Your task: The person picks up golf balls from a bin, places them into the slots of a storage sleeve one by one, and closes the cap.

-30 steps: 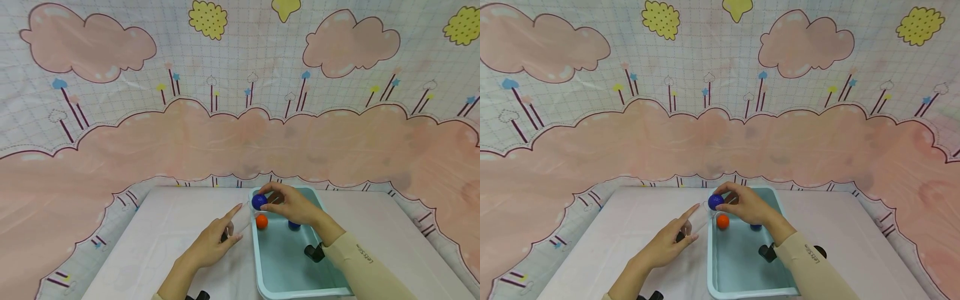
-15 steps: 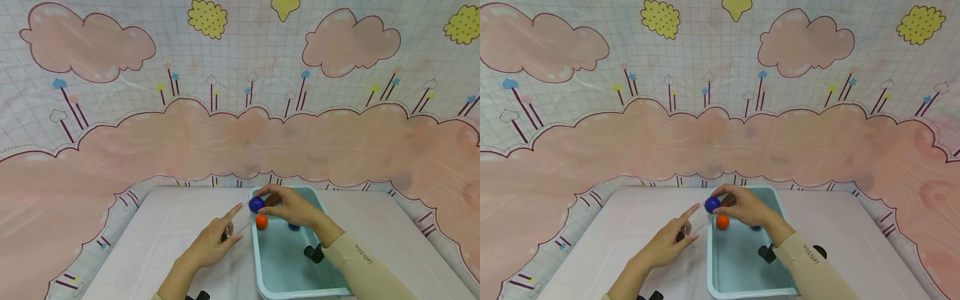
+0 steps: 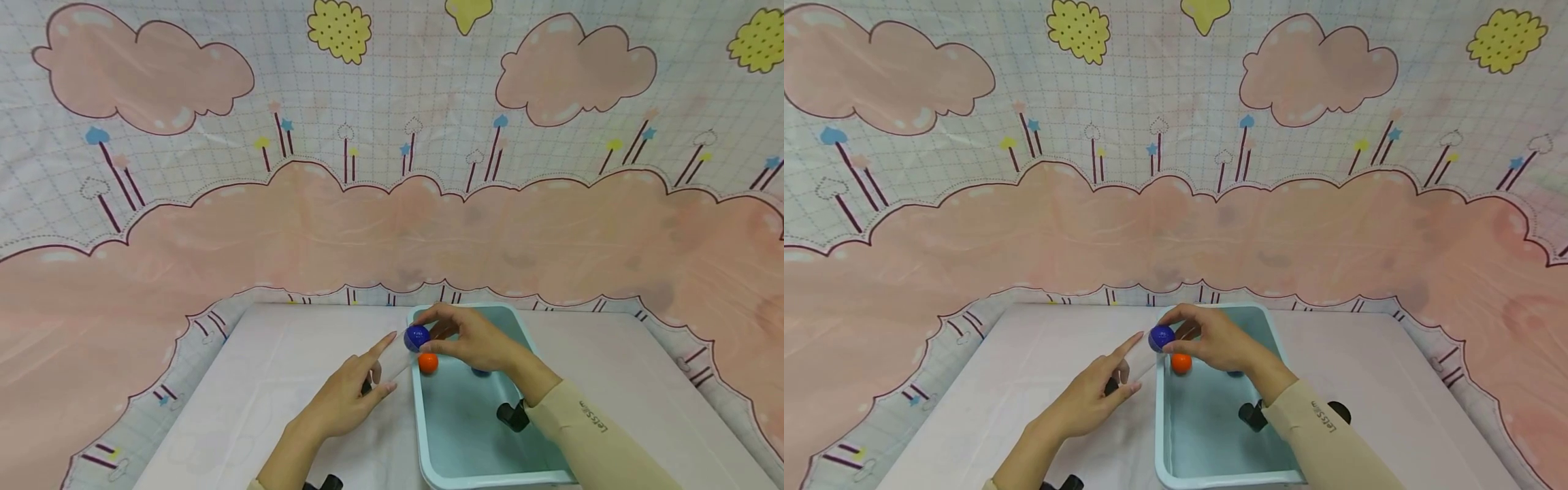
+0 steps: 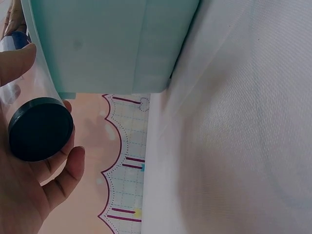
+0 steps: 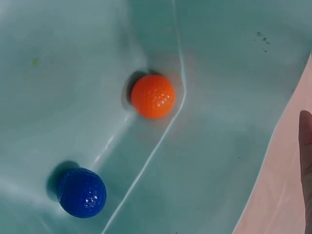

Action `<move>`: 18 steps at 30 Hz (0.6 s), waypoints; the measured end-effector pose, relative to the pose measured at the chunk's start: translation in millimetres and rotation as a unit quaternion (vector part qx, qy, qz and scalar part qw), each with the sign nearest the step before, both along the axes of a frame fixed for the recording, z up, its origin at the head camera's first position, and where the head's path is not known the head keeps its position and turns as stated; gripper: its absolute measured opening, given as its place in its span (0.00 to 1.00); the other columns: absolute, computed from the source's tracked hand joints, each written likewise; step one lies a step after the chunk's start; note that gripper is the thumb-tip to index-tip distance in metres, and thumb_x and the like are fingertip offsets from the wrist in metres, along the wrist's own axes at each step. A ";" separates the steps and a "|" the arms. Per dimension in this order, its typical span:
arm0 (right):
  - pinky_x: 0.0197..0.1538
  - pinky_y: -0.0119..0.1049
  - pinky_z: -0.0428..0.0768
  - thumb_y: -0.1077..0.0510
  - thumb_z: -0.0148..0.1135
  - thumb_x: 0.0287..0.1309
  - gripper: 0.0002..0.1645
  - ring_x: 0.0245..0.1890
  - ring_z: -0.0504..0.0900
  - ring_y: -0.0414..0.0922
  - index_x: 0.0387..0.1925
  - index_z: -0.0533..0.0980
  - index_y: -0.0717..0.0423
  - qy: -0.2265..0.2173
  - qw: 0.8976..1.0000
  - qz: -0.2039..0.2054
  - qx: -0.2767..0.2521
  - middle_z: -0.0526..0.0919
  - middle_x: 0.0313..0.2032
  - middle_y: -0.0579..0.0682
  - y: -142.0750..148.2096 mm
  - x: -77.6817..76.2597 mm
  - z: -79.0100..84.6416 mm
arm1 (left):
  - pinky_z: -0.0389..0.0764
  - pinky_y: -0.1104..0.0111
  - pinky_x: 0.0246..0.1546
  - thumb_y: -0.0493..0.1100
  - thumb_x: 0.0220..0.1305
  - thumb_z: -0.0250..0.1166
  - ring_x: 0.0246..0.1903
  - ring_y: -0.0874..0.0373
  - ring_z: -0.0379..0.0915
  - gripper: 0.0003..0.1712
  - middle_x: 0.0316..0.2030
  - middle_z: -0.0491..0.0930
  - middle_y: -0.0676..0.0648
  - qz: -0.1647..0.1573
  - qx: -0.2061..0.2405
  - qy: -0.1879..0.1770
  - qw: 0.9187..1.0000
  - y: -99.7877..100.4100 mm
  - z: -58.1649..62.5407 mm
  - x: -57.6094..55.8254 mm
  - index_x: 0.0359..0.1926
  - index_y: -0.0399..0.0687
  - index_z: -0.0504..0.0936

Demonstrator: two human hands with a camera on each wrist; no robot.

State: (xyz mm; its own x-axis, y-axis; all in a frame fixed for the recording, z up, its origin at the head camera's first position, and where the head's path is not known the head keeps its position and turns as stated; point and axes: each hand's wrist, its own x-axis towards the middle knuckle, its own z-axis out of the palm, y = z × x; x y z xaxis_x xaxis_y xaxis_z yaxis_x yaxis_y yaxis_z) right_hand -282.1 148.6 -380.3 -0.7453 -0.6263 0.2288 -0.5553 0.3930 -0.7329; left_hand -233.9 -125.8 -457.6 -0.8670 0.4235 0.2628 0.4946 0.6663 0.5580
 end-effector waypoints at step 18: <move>0.58 0.42 0.84 0.52 0.70 0.67 0.23 0.50 0.86 0.42 0.61 0.78 0.45 0.009 1.000 0.010 0.007 0.84 0.57 0.46 1.1 -2.3 0.1 | 0.72 0.71 0.37 0.60 0.73 0.63 0.35 0.64 0.67 0.41 0.34 0.72 0.63 0.003 -0.001 -0.007 1.000 0.5 0.3 -0.8 0.78 0.86 0.52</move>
